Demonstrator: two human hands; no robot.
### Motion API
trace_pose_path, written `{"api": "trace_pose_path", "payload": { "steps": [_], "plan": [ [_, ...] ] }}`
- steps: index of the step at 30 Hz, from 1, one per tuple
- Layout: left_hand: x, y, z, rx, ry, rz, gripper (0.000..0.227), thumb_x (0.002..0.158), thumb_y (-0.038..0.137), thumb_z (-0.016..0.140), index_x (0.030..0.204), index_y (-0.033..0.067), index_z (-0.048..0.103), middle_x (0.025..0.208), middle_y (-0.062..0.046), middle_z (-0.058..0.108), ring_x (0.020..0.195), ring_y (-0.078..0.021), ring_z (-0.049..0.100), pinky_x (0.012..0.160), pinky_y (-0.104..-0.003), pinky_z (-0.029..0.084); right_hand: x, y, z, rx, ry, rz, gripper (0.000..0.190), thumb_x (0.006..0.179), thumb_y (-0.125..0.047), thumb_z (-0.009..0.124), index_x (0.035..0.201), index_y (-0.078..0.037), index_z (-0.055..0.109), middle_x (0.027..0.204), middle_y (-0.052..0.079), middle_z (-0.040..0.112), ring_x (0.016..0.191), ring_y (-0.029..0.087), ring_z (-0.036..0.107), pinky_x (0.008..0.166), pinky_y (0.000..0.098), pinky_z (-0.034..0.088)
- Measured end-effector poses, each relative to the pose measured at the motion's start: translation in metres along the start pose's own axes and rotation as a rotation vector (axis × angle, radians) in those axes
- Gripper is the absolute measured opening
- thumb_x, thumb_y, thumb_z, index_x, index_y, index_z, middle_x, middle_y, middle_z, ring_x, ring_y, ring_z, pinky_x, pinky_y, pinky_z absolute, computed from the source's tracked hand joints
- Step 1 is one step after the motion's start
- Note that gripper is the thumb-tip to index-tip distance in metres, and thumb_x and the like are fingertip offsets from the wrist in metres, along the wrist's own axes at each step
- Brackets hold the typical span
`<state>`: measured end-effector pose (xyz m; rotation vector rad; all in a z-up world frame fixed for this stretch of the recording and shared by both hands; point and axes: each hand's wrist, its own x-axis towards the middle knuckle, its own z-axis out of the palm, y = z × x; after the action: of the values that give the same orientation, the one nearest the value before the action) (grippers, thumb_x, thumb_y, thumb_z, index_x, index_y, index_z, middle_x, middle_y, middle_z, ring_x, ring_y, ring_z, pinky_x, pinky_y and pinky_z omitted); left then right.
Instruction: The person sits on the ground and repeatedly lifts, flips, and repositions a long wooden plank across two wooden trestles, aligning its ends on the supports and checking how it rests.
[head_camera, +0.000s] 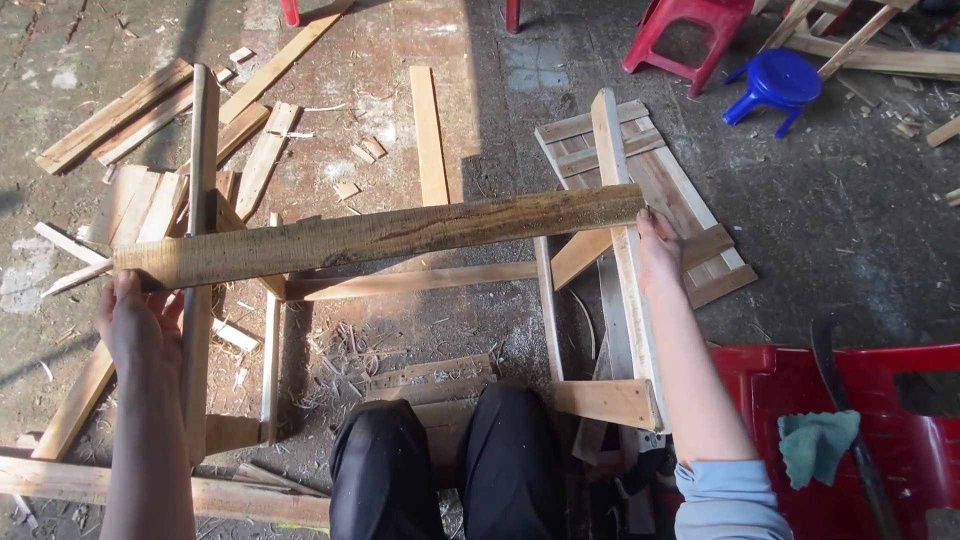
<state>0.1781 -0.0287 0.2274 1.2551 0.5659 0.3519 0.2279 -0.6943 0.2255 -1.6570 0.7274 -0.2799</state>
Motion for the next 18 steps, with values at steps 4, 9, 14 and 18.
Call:
{"api": "trace_pose_path", "payload": {
  "steps": [4,9,14,18],
  "plan": [
    [-0.015,0.004,0.005,0.000,-0.012,0.047,0.010,0.112,0.025,0.044,0.107,0.0171,0.047,0.109,0.001,0.053,0.102,-0.0062,0.061,0.098,-0.028,0.061,-0.003,0.022,0.003,0.162,0.121,0.066,0.028,0.096,-0.023,0.062,0.122,-0.013,0.061,0.119,0.002,0.059,0.110,0.014,0.060,0.099,0.0279,0.051],
    [0.005,-0.021,-0.008,0.076,-0.001,0.182,0.019,0.105,0.025,0.039,0.115,0.0092,0.035,0.122,-0.011,0.038,0.115,-0.0222,0.052,0.097,-0.037,0.060,-0.005,0.029,0.005,-0.288,0.167,-0.278,0.022,0.096,-0.011,0.053,0.109,0.000,0.066,0.094,0.011,0.068,0.081,0.019,0.062,0.078,0.0340,0.052],
    [0.022,-0.022,-0.015,0.125,0.000,0.171,0.026,0.111,0.022,0.036,0.131,0.0057,0.041,0.117,-0.007,0.050,0.104,-0.0129,0.065,0.098,-0.032,0.067,0.001,0.032,0.007,-0.488,0.152,-0.464,0.030,0.100,-0.019,0.054,0.118,0.000,0.068,0.092,0.018,0.072,0.076,0.030,0.067,0.075,0.0421,0.055],
    [0.024,-0.015,-0.015,0.079,-0.034,0.129,0.031,0.114,0.027,0.038,0.139,0.0099,0.040,0.130,-0.006,0.052,0.121,-0.0122,0.069,0.106,-0.028,0.068,0.000,0.026,0.005,-0.351,0.069,-0.261,0.041,0.100,-0.025,0.054,0.132,-0.001,0.061,0.129,0.020,0.065,0.114,0.030,0.063,0.096,0.0384,0.051]
  ]
}}
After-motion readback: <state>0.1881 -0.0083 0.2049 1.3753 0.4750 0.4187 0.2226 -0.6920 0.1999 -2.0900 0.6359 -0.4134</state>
